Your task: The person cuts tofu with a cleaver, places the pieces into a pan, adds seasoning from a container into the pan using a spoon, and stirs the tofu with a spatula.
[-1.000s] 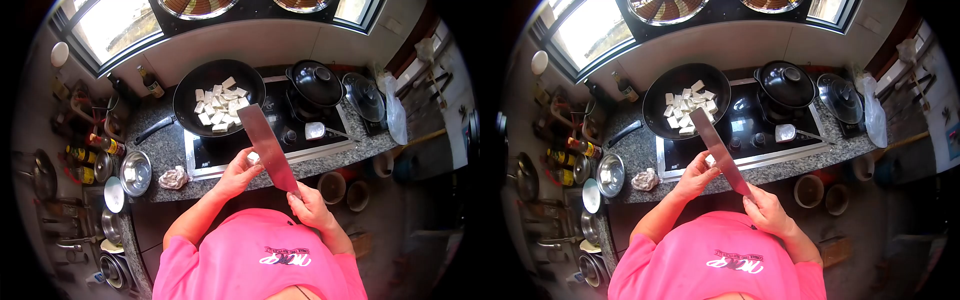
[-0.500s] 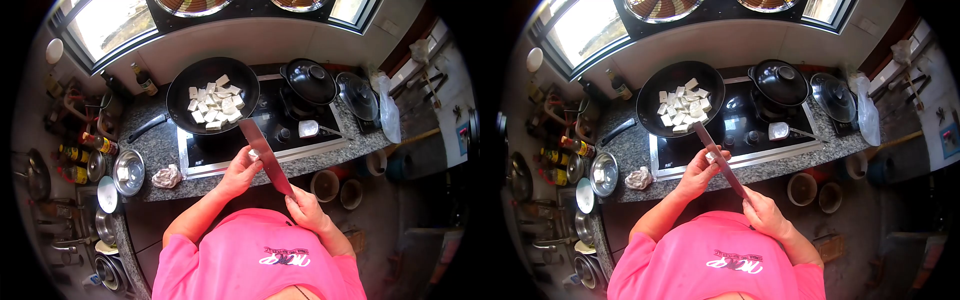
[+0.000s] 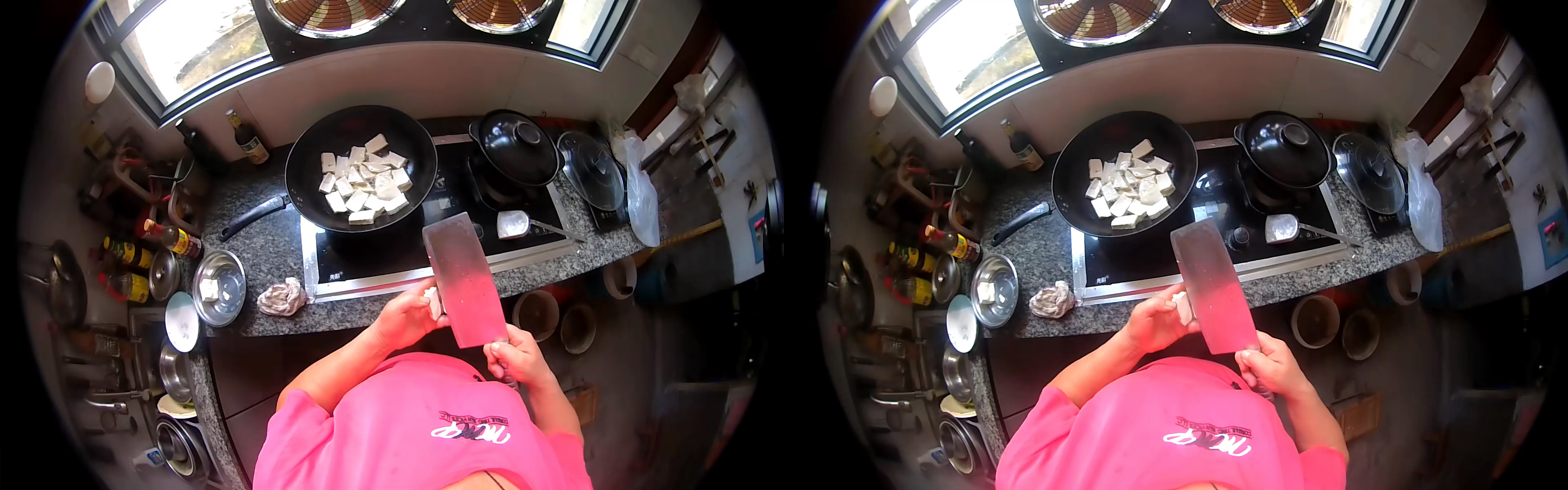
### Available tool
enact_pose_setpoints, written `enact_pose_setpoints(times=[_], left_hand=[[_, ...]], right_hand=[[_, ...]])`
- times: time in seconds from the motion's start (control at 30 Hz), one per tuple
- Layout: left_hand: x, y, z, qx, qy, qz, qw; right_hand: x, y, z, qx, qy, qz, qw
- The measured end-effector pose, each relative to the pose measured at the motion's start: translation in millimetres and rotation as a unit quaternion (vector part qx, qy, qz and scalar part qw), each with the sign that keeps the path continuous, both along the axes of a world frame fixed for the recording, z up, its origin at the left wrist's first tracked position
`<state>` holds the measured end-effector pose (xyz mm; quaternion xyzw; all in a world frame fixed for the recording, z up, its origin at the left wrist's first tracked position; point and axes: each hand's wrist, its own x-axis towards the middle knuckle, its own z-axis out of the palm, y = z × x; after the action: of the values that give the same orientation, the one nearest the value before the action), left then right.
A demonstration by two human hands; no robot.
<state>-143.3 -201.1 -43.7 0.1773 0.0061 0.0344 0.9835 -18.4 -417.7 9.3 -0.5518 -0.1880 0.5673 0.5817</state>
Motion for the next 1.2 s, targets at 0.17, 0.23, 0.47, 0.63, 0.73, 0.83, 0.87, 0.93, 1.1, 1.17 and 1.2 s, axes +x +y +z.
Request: enact_pose_setpoints(times=[0.17, 0.23, 0.47, 0.63, 0.73, 0.83, 0.87, 0.93, 1.1, 1.17, 1.2], left_hand=[[-4.5, -2.5, -11.9, 0.088, 0.100, -0.018, 0.991], [-9.0, -1.5, 1.9, 0.108, 0.142, -0.012, 0.984], [-33.5, 63.8, 45.8, 0.326, 0.242, -0.040, 0.913], [-18.7, 172.7, 76.2, 0.845, 0.159, 0.084, 0.504], [-2.8, 228.7, 51.2, 0.906, 0.185, -0.070, 0.373], [9.8, 250.9, 46.7, 0.914, 0.187, -0.173, 0.317], [16.3, 257.8, 50.3, 0.911, 0.201, -0.165, 0.320], [26.9, 260.2, 75.8, 0.898, 0.244, -0.096, 0.354], [87.7, 281.3, 84.5, 0.919, 0.203, -0.145, 0.307], [119.0, 287.0, 74.5, 0.937, 0.164, -0.140, 0.274], [134.8, 287.8, 70.7, 0.935, 0.167, -0.105, 0.293]], right_hand=[[-0.5, -3.5, -6.6, -0.019, 0.076, -0.014, 0.997], [-2.0, -1.1, -6.2, -0.009, 0.095, -0.028, 0.995], [0.3, -1.0, -4.8, 0.046, 0.106, -0.090, 0.989], [-4.9, -5.7, -12.8, 0.042, 0.096, -0.111, 0.988], [-11.4, -4.5, -15.4, 0.049, 0.095, -0.125, 0.986], [-15.5, -5.0, -14.7, 0.054, 0.089, -0.141, 0.984], [-17.1, -5.3, -13.2, 0.054, 0.088, -0.148, 0.984], [-20.3, -5.7, -10.0, 0.050, 0.080, -0.168, 0.981], [-32.4, -5.5, -18.9, 0.072, 0.085, -0.217, 0.970], [-41.7, -6.4, -20.5, 0.068, 0.087, -0.232, 0.966], [-47.1, -6.9, -21.3, 0.066, 0.088, -0.240, 0.964]])
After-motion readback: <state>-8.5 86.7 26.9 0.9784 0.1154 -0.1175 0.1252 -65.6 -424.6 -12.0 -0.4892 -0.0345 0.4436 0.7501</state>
